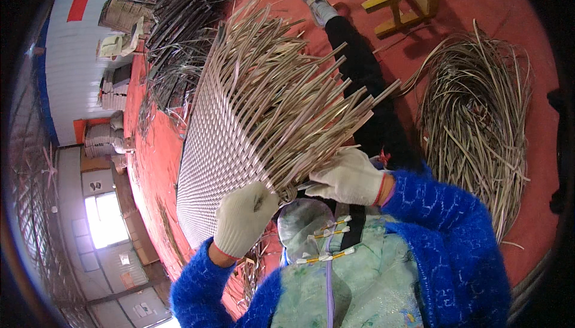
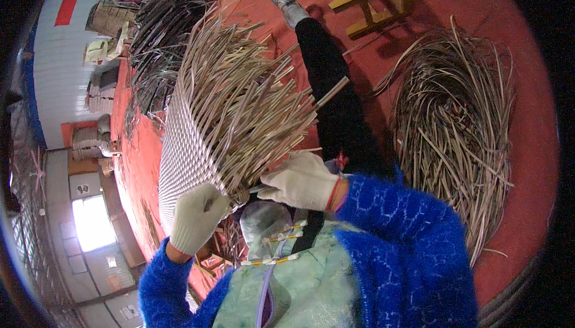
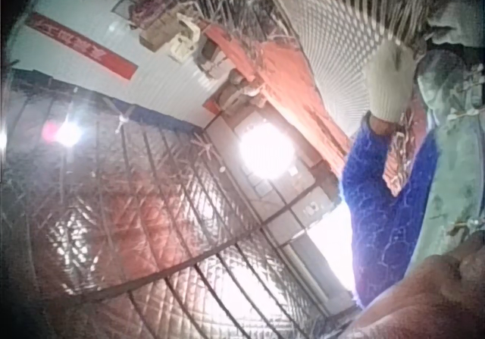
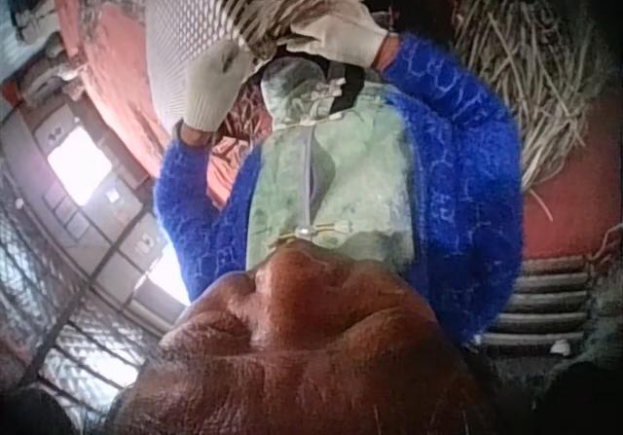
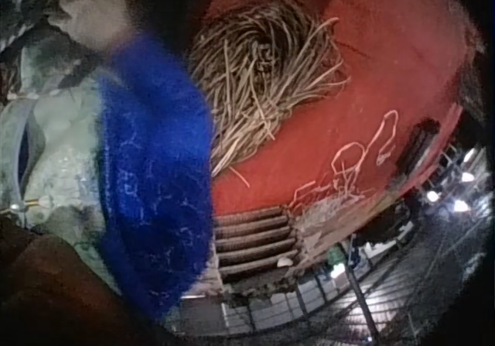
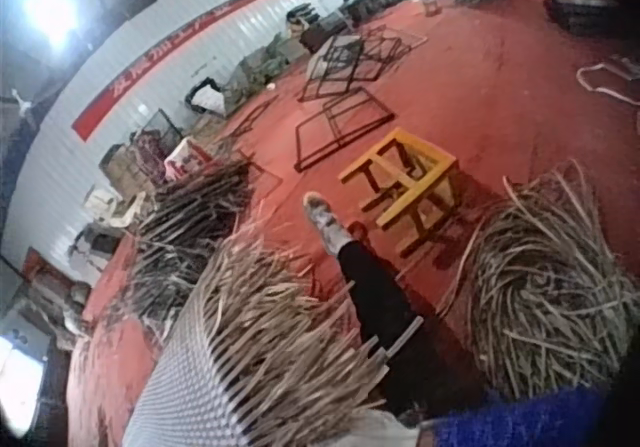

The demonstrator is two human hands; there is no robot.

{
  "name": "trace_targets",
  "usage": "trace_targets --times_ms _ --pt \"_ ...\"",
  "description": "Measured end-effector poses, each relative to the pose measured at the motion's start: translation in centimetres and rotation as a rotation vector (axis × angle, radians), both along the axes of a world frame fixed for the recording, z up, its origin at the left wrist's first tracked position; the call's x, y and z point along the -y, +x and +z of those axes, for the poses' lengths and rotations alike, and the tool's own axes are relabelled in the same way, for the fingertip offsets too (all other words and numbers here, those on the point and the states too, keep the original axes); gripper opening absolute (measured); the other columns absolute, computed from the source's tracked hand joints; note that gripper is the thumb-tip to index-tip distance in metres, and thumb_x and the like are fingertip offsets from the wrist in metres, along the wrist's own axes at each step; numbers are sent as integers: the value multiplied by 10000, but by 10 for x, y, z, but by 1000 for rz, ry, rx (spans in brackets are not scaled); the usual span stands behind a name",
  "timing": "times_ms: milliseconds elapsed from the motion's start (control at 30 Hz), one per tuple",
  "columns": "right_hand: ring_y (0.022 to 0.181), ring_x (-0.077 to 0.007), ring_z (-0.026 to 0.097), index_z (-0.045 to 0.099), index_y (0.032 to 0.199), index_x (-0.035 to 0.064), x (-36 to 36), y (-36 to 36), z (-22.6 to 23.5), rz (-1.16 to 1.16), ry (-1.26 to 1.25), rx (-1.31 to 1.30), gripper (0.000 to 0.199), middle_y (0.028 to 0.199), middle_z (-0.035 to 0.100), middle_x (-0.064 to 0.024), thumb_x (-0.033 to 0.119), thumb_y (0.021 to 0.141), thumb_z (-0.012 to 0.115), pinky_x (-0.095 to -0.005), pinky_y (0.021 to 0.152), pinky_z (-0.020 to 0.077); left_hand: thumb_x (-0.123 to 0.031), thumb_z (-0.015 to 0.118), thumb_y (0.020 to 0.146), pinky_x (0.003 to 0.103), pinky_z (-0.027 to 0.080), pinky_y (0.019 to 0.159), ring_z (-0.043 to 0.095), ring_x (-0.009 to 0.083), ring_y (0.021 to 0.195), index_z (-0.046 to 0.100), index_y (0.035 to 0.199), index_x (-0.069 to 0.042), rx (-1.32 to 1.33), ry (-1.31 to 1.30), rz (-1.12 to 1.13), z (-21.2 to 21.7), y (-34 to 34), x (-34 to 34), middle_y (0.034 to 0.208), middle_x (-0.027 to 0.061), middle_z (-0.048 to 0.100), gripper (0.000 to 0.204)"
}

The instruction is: The person weaves thin bamboo strips into a large mat by hand, interlacing them through a pre-existing grid. They periodically lift and reposition the mat to continue weaving along the edge, then set it aside and adjust their clothing.

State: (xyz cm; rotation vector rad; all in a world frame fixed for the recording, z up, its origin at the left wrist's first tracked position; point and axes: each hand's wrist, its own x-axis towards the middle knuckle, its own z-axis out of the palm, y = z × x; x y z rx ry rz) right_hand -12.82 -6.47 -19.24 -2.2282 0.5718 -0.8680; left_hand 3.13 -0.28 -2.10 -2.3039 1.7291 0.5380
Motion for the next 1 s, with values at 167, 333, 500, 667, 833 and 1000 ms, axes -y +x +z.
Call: trace_targets --times_ms 167,333,500,667,833,1000 --pt "878 -269 661 670 928 164 -6 -9 11 -96 -118 -40 291 883 692 -54 440 875 595 -440 797 505 -233 654 834 406 468 561 619 337 618 627 767 -50 -108 -80 -5 -3 -4 -4 694 163 619 198" --pt "884 -325 658 676 968 128 8 -9 13 153 263 -253 407 876 690 -113 509 872 569 -435 777 504 -283 642 846 427 449 528 611 337 599 607 726 -61 -39 -117 -116 -11 -9 -2 659 146 606 255" --pt "839 -271 660 697 1012 123 30 -24 1 188 573 -545 337 910 685 -112 408 833 685 -361 764 499 -246 662 825 438 447 587 596 338 657 581 704 -60 157 -164 -371 -18 -16 1 692 140 599 236" --pt "857 -241 648 673 1013 53 7 3 -1 238 985 15 362 911 691 -123 391 888 644 -328 806 495 -215 649 822 446 446 645 592 332 703 598 715 -55 84 -106 -320 10 -9 0 715 131 597 199" --pt "658 -190 592 625 884 45 6 18 6 308 1017 -23 333 708 651 -43 374 924 597 -351 645 471 -187 629 822 444 439 672 579 343 723 594 728 -44 48 -185 -362 17 -3 -5 717 124 588 175" --pt "543 -102 536 631 783 79 9 14 16 454 1319 -9 338 642 616 -11 378 935 588 -292 484 409 -200 618 828 440 436 679 577 339 755 582 718 -51 100 -143 -398 2 0 -2 729 117 582 189"
